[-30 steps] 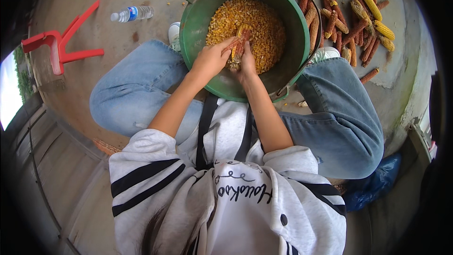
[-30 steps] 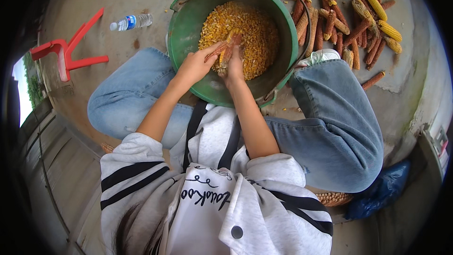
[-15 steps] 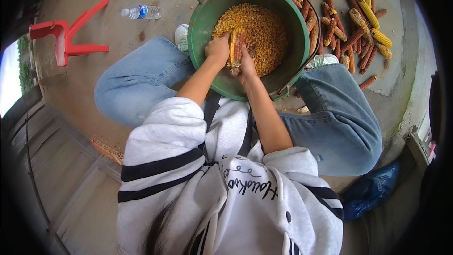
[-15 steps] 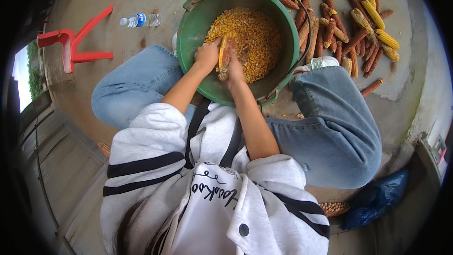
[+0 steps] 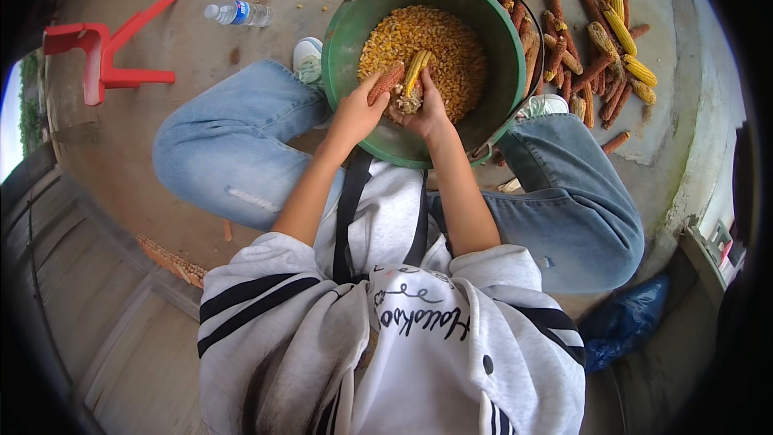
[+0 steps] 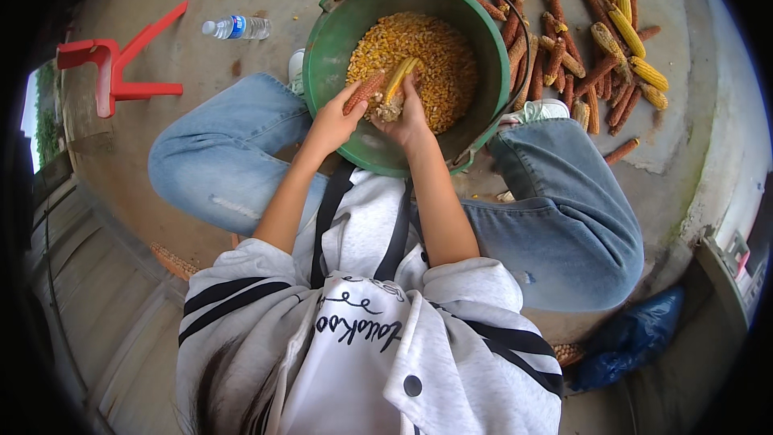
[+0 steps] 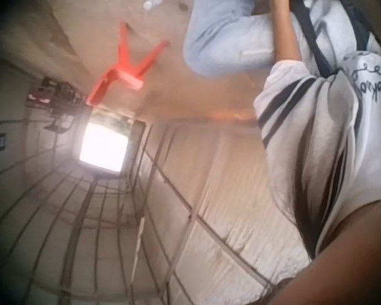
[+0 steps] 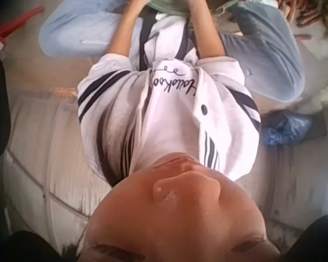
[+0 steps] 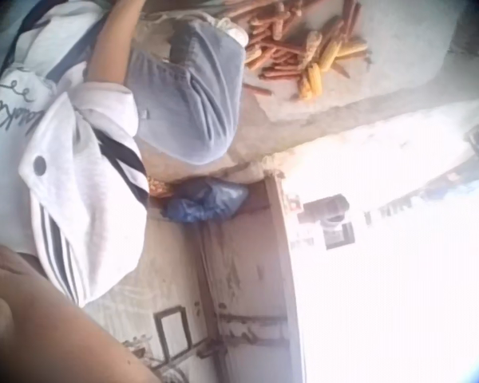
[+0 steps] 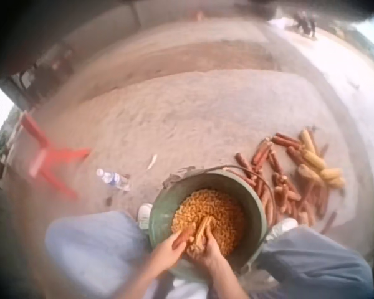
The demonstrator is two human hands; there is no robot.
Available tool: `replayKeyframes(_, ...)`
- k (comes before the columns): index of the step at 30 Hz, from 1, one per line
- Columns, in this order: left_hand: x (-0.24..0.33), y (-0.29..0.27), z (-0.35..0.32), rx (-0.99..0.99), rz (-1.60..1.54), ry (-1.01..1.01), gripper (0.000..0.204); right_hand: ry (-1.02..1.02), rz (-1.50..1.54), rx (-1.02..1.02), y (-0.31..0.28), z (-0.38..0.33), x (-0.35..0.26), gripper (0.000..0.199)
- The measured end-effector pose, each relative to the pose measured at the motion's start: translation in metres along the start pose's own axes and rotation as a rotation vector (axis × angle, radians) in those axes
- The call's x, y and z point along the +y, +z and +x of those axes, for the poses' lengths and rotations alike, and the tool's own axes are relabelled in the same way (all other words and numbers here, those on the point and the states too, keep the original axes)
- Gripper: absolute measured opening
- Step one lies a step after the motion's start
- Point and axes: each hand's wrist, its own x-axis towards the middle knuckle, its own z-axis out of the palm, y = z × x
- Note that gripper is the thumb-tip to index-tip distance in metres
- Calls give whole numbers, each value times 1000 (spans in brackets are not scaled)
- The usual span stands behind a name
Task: The person sits on the floor and manually removes corn kernels from dried cobs by hand, dropping the kernels into a green bucket. The person handles multiple cobs one at a time, rotating them to remove kernels until the cob is bare, then discards the cob to the side.
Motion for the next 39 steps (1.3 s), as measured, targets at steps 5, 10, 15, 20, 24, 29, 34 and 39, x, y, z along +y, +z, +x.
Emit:
replayKeyframes(5, -8, 5, 2, 120, 5, 57, 45, 1, 63, -132, -8, 5, -3, 50)
replayKeyframes(10, -3, 16, 18, 150, -42, 93, 44, -156, -81, -41, 9, -16, -11, 45)
replayKeyframes(15, 1, 20, 23, 83, -125, 16, 46, -283, -233, -191, 3, -28, -29, 41)
replayKeyframes(20, 2, 16, 29, -160, -648, -176, 43, -395, -262, -212, 8, -44, -38, 38)
replayKeyframes(24, 11, 4, 24, -257, -1039, -231, 23, -366, -175, -183, 10, -55, -42, 37)
replayKeyframes(29, 8, 1, 23, -204, -1198, -147, 10, -409, -236, -149, 18, -65, -43, 37)
replayKeyframes(34, 15, -6, 17, -226, -1219, -81, 9, -382, -155, -272, 20, -69, -43, 40)
replayKeyframes(39, 15, -12, 15, -195, -1224, -22, 9, -326, -45, -435, 35, -86, -39, 43)
